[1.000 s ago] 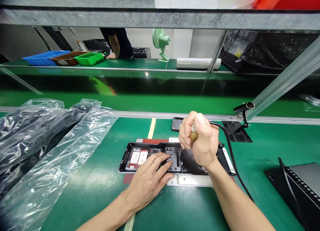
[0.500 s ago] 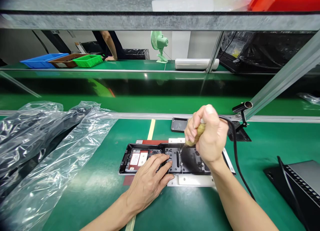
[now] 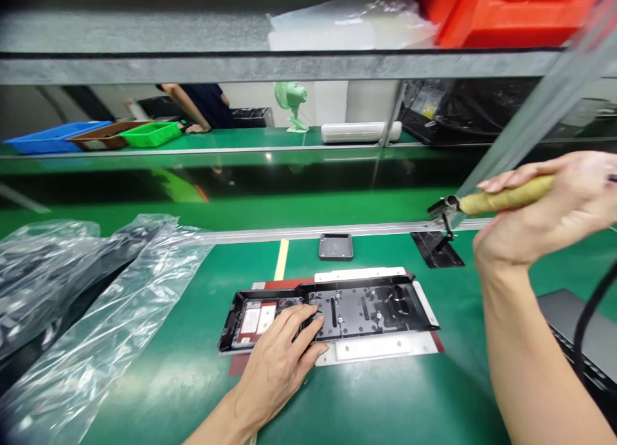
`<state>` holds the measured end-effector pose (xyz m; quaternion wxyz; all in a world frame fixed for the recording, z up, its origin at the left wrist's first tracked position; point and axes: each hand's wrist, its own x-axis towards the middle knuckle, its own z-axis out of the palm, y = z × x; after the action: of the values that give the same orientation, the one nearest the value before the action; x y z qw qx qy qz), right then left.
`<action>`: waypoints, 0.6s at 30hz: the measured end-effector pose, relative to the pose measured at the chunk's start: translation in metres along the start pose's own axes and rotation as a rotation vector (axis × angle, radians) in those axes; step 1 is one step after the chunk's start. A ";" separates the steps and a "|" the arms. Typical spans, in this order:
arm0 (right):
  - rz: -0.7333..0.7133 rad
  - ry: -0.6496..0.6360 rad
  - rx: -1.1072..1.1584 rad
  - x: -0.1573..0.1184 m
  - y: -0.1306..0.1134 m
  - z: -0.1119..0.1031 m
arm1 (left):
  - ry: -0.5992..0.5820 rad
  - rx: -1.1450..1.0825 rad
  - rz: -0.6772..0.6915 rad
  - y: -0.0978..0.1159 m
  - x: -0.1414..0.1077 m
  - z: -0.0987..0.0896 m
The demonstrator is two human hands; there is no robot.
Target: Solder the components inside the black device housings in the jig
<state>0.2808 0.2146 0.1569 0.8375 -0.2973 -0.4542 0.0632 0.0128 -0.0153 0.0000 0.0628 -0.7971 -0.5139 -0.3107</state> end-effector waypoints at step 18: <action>0.056 -0.454 -0.732 0.025 0.079 -0.047 | 0.008 0.060 0.064 -0.008 -0.007 0.000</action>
<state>0.3458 0.2682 0.1119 0.5534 -0.5657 -0.6112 -0.0156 0.0045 -0.0169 -0.0058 0.0987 -0.8096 -0.4969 -0.2964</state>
